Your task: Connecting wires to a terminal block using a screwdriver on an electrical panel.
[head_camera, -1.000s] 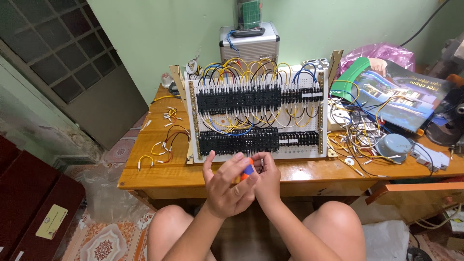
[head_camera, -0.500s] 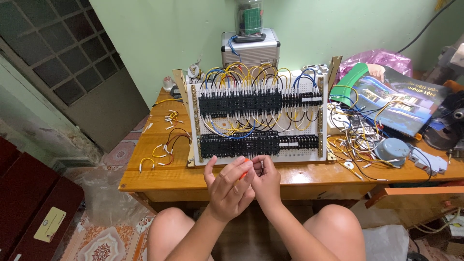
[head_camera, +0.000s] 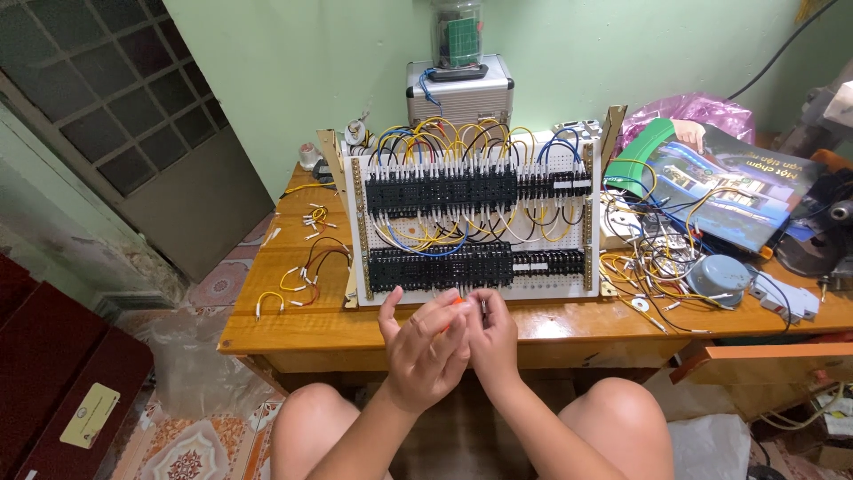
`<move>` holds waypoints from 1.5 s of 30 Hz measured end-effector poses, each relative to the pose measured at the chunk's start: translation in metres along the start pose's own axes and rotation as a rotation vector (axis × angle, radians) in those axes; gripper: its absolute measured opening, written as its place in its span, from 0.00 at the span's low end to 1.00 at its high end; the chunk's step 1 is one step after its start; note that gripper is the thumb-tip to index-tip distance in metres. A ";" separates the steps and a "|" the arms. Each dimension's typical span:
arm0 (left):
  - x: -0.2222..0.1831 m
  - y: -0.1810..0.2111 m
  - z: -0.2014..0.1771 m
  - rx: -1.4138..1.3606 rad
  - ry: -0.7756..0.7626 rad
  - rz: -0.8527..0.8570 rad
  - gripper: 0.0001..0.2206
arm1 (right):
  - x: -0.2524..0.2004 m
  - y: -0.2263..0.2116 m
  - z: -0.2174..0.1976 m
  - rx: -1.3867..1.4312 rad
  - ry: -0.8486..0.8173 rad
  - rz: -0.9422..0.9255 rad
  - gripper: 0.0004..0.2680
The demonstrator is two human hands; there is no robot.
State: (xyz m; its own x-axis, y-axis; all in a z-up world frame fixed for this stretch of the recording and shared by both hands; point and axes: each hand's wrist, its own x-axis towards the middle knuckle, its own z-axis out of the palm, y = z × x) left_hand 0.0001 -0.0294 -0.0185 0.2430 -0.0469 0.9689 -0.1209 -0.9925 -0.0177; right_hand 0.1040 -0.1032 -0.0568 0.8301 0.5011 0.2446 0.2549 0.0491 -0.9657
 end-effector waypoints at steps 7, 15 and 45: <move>0.007 -0.010 -0.010 0.062 -0.031 0.009 0.16 | -0.008 0.016 -0.007 0.172 0.070 -0.126 0.13; 0.006 -0.008 -0.013 0.000 -0.021 0.002 0.20 | 0.015 0.023 -0.042 0.033 0.239 -0.058 0.08; 0.040 0.025 0.044 -0.251 0.017 0.082 0.11 | 0.035 0.035 -0.048 0.107 0.300 0.108 0.03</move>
State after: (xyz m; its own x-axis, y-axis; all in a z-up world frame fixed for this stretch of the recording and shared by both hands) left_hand 0.0494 -0.0607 0.0086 0.2062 -0.1218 0.9709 -0.3751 -0.9263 -0.0365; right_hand 0.1662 -0.1255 -0.0776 0.9625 0.2327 0.1396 0.1171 0.1080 -0.9872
